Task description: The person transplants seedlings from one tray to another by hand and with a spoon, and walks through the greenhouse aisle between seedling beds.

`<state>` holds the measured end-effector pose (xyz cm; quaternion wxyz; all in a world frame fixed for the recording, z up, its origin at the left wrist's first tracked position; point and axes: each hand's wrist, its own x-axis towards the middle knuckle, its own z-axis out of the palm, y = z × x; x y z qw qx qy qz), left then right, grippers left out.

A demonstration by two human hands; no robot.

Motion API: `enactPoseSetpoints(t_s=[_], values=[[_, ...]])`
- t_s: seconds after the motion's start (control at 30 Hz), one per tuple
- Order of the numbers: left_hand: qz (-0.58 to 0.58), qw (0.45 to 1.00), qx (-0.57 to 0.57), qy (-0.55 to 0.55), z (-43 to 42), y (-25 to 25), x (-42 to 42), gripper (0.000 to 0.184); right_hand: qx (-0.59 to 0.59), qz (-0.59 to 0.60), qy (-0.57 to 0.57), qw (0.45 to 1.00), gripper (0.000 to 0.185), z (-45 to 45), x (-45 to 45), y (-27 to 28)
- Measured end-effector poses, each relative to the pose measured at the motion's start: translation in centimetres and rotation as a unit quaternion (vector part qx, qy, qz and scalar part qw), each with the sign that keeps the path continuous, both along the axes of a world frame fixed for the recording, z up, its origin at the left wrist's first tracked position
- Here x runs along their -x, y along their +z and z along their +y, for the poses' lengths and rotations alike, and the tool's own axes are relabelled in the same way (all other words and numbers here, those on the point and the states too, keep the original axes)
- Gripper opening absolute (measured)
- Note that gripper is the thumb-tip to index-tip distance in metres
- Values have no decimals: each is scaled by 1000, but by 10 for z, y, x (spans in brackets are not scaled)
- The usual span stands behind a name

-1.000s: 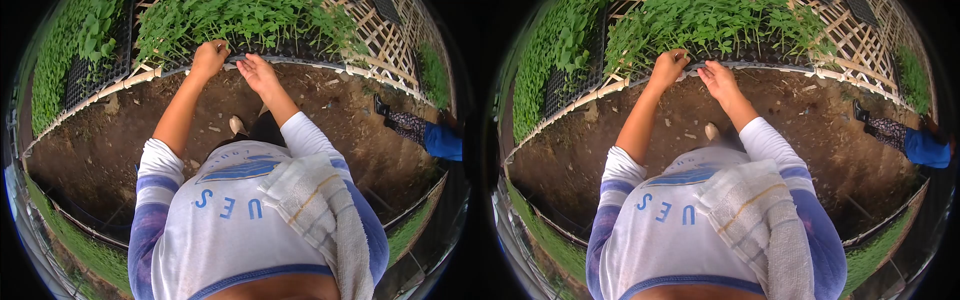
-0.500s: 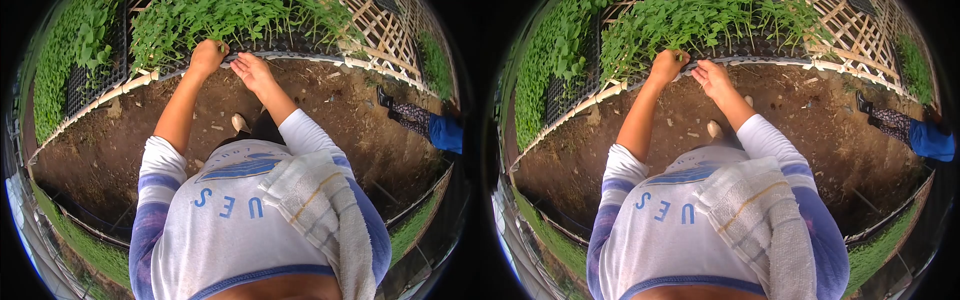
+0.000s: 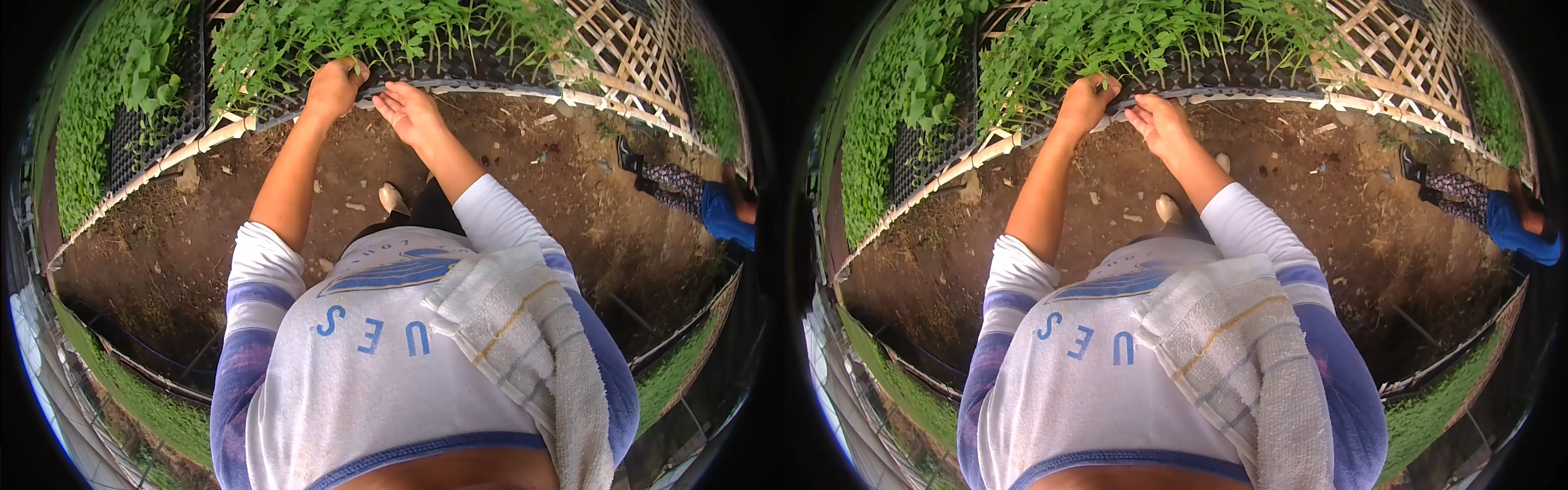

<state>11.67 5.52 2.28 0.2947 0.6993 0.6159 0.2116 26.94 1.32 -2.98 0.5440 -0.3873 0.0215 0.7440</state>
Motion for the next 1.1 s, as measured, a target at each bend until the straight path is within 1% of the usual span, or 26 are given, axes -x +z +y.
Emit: enactPoseSetpoints(t_s=[0.03, 0.1, 0.13, 0.17, 0.23, 0.27, 0.3, 0.37, 0.5, 0.57, 0.63, 0.67, 0.7, 0.77, 0.8, 0.83, 0.87, 0.93, 1.0, 1.07, 1.1], values=[[0, 1000, 1, -1, 0, 2, 1, 17, -2, 1, 1, 1000, 27, 0, 0, 1], [-72, 990, 112, 49, -1, 14, 1, 13, -4, 2, 1, 1000, 27, -1, -1, 1], [-107, 986, 119, 39, 0, 10, 5, 13, 1, 9, 4, 1000, 27, -1, -1, 1], [-108, 986, 119, 39, 2, 6, 10, 13, 7, 16, 6, 1000, 27, -1, -1, 1], [-168, 974, 151, 35, 8, -3, 18, 15, 6, 17, 7, 1000, 27, 0, -1, 1], [-223, 964, 143, 23, 5, 0, 17, 16, 4, 19, 8, 1000, 27, 0, -1, -1], [-224, 964, 143, 23, 3, 4, 18, 16, 4, 19, 8, 1000, 27, 0, -1, -2], [-290, 938, 181, 60, 1, 12, 22, 14, 11, 37, 6, 999, 26, 1, -1, -4], [-269, 942, 193, 51, -6, 39, 35, 14, 39, 46, 10, 998, 19, 0, -6, -8], [-234, 941, 243, 25, -9, 67, 39, 15, 65, 37, 20, 997, 21, 1, -11, -14], [-253, 936, 243, 7, -9, 95, 33, 14, 39, 25, 73, 996, 24, -8, -26, -12], [-257, 941, 221, 0, -8, 105, 30, 15, 21, 30, 103, 994, 26, -13, -37, -19], [-211, 951, 226, -18, -5, 135, 20, 15, 25, 17, 130, 991, 27, -18, -48, -16], [-220, 955, 185, -77, 16, 148, 10, 16, -28, -33, 180, 983, 38, -32, -80, -14], [-204, 957, 185, -90, 25, 168, -3, 16, -86, -26, 217, 972, 43, -36, -103, -40], [-185, 960, 186, -100, 35, 189, -17, 17, -84, -40, 234, 968, 40, -40, -124, -33], [-183, 961, 177, -110, 51, 195, -31, 17, -80, -53, 252, 963, 36, -43, -144, -29], [-202, 958, 135, -151, 89, 208, -62, 17, -42, -112, 269, 956, 33, -50, -187, -42], [-183, 961, 123, -165, 129, 223, -102, 17, 6, -197, 280, 940, 32, -54, -227, -43], [-133, 972, 108, -160, 172, 233, -149, 17, 51, -246, 251, 935, 31, -59, -269, -59], [-147, 968, 105, -175, 199, 229, -169, 17, 77, -265, 227, 934, 31, -63, -290, -77]])
